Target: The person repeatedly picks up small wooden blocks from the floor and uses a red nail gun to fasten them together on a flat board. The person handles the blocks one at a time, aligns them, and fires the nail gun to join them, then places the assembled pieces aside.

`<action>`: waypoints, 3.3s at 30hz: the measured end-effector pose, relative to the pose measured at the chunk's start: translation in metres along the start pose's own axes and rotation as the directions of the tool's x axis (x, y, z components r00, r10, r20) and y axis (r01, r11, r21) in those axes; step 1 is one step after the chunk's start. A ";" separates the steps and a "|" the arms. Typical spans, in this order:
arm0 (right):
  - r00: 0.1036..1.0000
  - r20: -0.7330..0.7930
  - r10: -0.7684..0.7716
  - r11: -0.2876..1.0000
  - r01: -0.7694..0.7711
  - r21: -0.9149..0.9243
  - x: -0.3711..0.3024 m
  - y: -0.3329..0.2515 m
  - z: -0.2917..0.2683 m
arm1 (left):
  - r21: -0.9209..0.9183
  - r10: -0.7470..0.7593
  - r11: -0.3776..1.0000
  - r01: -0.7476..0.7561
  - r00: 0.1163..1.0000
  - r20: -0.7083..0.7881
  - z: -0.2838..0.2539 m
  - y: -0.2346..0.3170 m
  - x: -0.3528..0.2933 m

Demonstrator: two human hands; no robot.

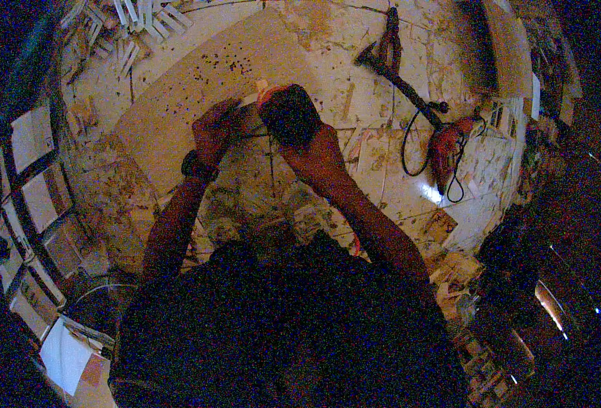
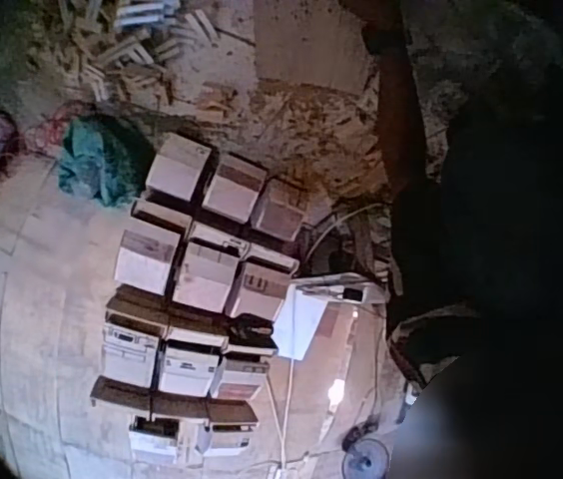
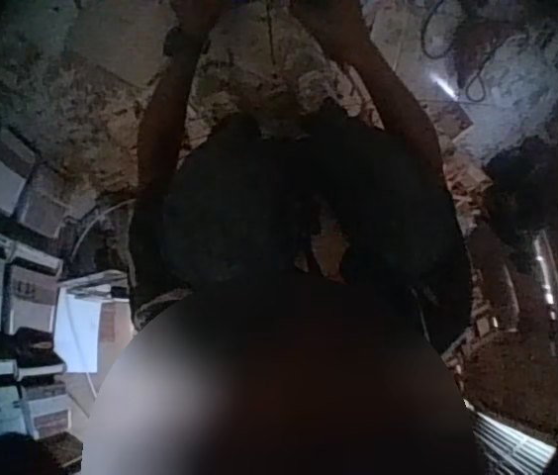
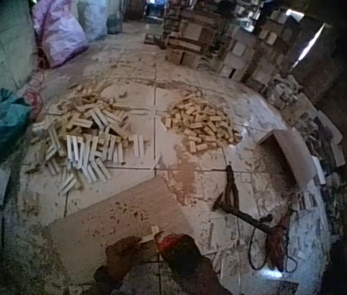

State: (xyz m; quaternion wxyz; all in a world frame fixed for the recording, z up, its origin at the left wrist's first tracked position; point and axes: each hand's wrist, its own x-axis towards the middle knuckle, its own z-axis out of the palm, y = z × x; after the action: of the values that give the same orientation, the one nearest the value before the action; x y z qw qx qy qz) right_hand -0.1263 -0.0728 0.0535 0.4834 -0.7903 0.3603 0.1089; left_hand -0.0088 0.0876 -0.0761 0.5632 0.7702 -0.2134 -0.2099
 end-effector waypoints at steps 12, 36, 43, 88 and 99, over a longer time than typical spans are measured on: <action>1.000 -0.009 0.005 1.000 -0.005 0.002 0.001 -0.014 0.010 | 0.028 0.004 1.000 -0.004 1.000 -0.006 0.000 -0.001 0.006; 0.820 -0.563 0.098 0.976 -0.189 -0.105 -0.075 0.169 -0.130 | 0.509 0.353 0.709 -0.488 0.871 0.342 0.099 0.055 -0.014; 0.797 -0.604 0.019 1.000 -0.012 0.015 -0.078 0.187 -0.125 | 0.072 0.344 0.423 -0.903 0.233 0.909 0.178 0.043 -0.021; 1.000 -0.012 0.005 1.000 -0.005 -0.016 0.003 0.012 -0.036 | 0.408 -0.279 0.902 0.141 0.911 0.302 0.035 -0.005 0.049; 0.999 -0.029 0.016 1.000 -0.016 0.022 0.002 0.013 -0.028 | 0.372 -0.030 0.917 -0.144 0.905 0.425 0.036 -0.014 0.051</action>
State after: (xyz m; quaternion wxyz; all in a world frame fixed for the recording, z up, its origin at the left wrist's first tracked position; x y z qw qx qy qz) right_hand -0.1384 -0.1013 0.0577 0.4857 -0.7837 0.3747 0.0974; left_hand 0.0139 0.0348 -0.1034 0.3429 0.7971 -0.3908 -0.3071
